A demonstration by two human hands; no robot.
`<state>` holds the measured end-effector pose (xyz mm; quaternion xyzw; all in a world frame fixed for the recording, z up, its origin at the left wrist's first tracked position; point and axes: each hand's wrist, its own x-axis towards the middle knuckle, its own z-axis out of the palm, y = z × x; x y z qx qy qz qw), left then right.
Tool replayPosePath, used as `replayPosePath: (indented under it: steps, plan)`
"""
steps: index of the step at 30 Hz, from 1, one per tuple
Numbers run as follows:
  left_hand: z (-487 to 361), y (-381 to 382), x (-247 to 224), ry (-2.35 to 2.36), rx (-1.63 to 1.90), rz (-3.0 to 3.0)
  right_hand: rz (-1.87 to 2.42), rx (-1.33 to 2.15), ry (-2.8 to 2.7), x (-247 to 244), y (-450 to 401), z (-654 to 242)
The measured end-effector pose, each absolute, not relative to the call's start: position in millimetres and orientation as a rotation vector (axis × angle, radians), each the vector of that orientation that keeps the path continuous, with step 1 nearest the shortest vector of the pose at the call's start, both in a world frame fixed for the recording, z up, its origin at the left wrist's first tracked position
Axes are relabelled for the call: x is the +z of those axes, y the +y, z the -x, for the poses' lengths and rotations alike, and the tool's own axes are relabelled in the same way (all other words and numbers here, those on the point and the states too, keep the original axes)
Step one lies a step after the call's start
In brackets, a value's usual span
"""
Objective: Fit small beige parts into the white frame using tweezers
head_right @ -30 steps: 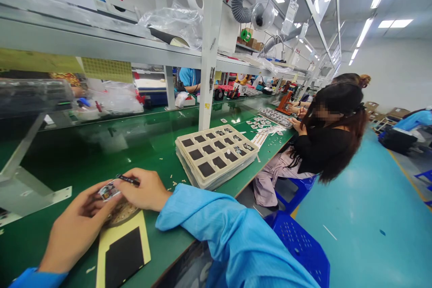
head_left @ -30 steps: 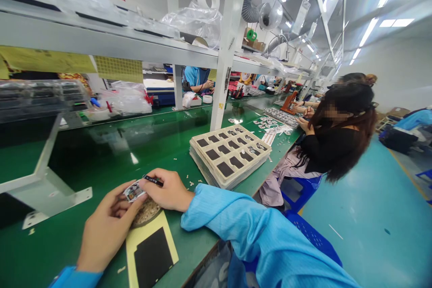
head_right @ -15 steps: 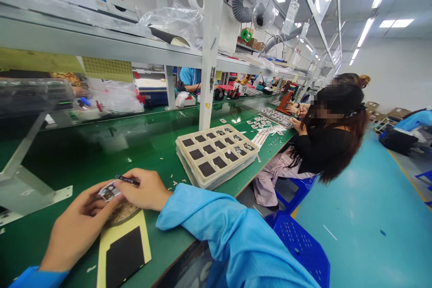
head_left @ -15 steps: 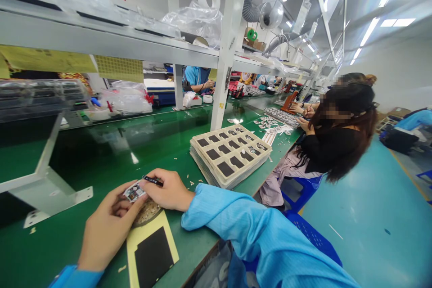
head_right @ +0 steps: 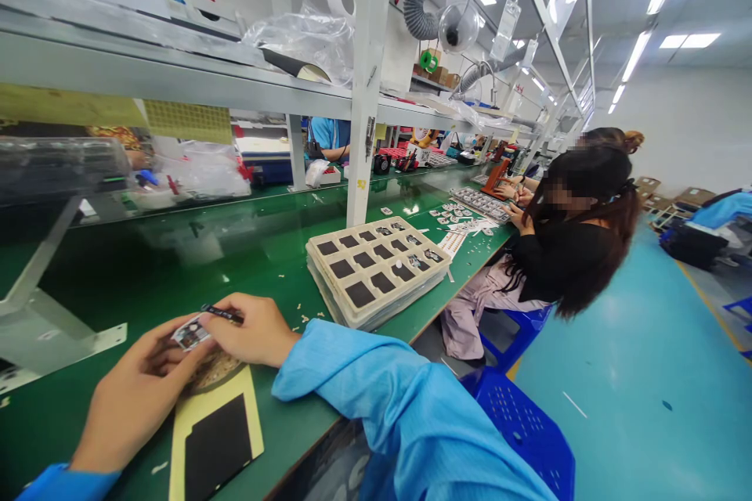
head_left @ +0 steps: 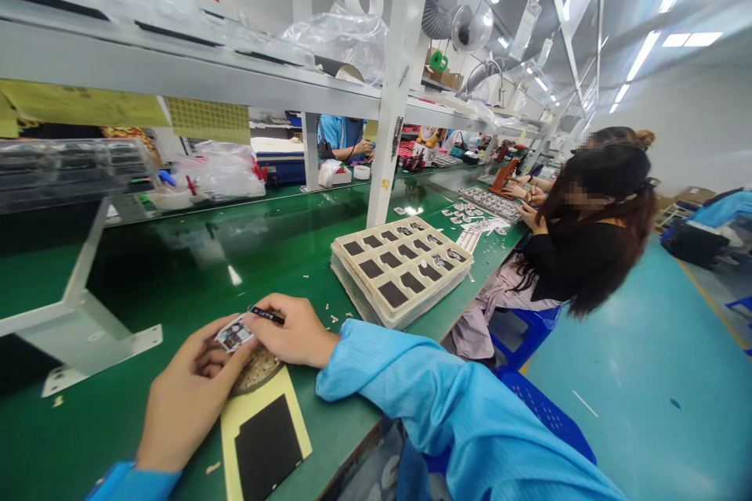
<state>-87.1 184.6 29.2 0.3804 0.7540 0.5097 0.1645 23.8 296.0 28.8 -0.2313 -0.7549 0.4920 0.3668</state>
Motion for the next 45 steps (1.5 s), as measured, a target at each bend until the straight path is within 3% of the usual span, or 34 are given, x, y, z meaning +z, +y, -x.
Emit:
replayPosePath:
  steps: [45]
  plan:
    - [92,186,17,2.116,1.505,-1.093,0.559,1.32,-1.888,28,297,-23]
